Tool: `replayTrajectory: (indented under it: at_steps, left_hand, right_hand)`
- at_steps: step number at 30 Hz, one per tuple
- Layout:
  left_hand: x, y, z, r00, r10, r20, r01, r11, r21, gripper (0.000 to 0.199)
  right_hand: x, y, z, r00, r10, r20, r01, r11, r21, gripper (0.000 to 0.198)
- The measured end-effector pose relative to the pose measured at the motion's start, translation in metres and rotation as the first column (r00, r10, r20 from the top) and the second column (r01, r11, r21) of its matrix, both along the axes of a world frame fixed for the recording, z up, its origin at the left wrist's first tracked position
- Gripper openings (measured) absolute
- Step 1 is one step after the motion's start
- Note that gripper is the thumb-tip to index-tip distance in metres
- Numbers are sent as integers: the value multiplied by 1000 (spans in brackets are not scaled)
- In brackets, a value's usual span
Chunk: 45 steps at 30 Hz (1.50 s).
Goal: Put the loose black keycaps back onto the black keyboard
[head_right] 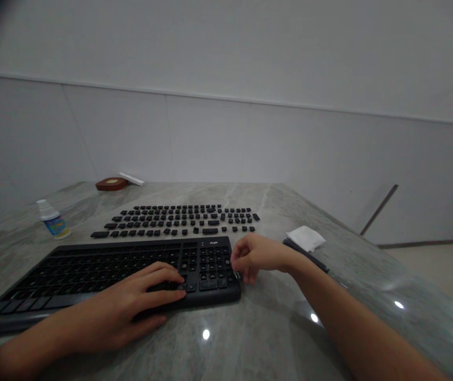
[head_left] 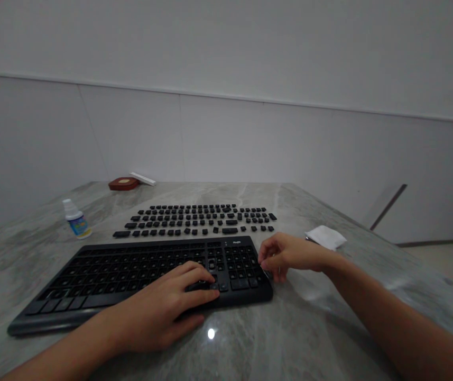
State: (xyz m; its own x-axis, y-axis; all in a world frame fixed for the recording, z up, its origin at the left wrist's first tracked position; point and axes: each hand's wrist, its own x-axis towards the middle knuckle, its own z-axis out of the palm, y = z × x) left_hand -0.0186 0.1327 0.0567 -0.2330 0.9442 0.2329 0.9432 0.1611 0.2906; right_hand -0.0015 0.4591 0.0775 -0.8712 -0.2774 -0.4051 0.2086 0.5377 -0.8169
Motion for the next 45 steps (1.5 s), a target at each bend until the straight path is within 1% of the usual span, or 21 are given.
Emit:
replayTrajectory:
  at_steps: [5, 9, 14, 19, 22, 25, 30, 34, 37, 45]
  left_hand:
    - [0, 2, 3, 1000, -2, 7, 2, 1000, 29, 42]
    - [-1, 3, 3, 1000, 3, 6, -3, 1000, -10, 42]
    - [-1, 2, 2, 1000, 1, -5, -1, 1000, -19, 43]
    - [0, 1, 2, 1000, -2, 3, 2, 1000, 18, 42]
    - [-1, 1, 2, 1000, -1, 2, 1, 1000, 1, 42]
    - [-1, 1, 1, 1000, -3, -4, 3, 1000, -19, 42]
    - [-1, 0, 0, 1000, -4, 10, 4, 1000, 26, 43]
    - [0, 1, 2, 1000, 3, 3, -3, 1000, -12, 43]
    - [0, 1, 2, 1000, 6, -3, -6, 1000, -27, 41]
    - [-1, 0, 0, 1000, -1, 9, 0, 1000, 19, 45]
  right_hand:
    - [4, -11, 3, 999, -3, -47, 9, 993, 120, 6]
    - [7, -18, 5, 998, -12, -63, 24, 980, 197, 6]
    - [8, -20, 3, 997, -45, -60, 55, 982, 183, 11]
    - [8, -22, 1, 996, -69, -55, 74, 992, 103, 11]
    - [8, -24, 0, 994, -70, -86, 80, 990, 119, 10]
    - [7, -24, 0, 989, -37, -146, 64, 982, 179, 10]
    - [7, -22, 1, 962, 60, -266, 23, 955, 297, 12]
    - [7, -22, 0, 934, 114, -338, 22, 927, 375, 11]
    - [7, -23, 1, 930, 127, -346, 21, 919, 393, 11]
    - [5, -20, -1, 927, 156, -341, -3, 912, 410, 9]
